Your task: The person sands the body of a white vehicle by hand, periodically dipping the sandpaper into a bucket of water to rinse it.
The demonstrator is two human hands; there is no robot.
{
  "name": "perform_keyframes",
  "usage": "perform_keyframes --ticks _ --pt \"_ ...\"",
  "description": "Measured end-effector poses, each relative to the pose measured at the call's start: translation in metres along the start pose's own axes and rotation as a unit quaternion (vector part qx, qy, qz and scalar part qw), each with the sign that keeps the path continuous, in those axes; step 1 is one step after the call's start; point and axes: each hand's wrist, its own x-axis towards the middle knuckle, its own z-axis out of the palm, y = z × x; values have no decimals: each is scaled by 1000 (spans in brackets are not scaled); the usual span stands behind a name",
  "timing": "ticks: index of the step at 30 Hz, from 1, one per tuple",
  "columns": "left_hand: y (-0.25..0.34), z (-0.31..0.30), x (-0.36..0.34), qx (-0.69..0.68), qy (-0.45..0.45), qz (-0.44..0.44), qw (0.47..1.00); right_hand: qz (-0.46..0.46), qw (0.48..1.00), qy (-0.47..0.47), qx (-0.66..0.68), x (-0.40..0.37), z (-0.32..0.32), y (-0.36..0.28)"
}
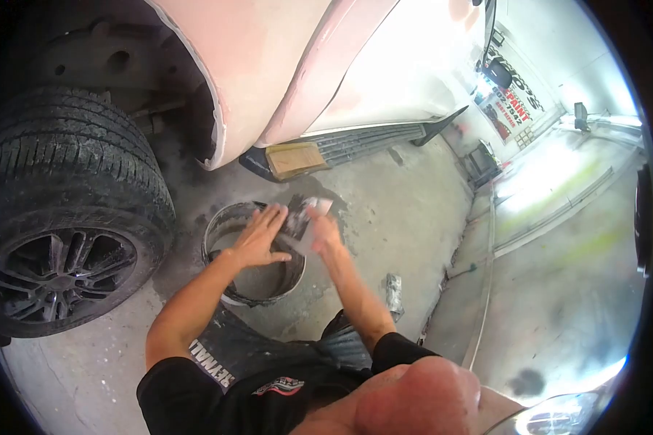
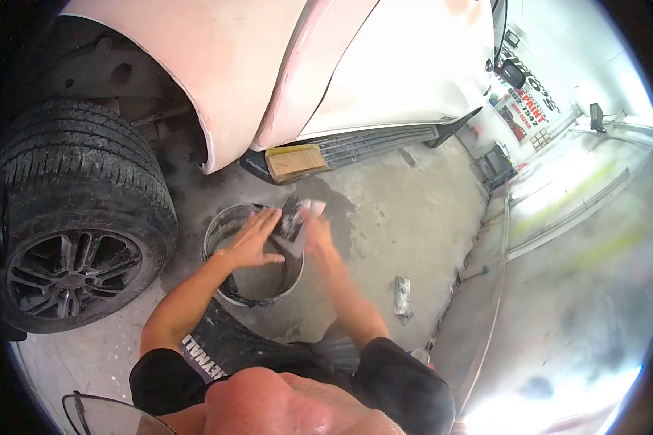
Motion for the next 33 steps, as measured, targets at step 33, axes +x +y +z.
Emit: perform_keyframes --ticks 33 --pt "-85 9 -59 48 -126 -229 964 -746 -68 56 -660 -58 195 -403"
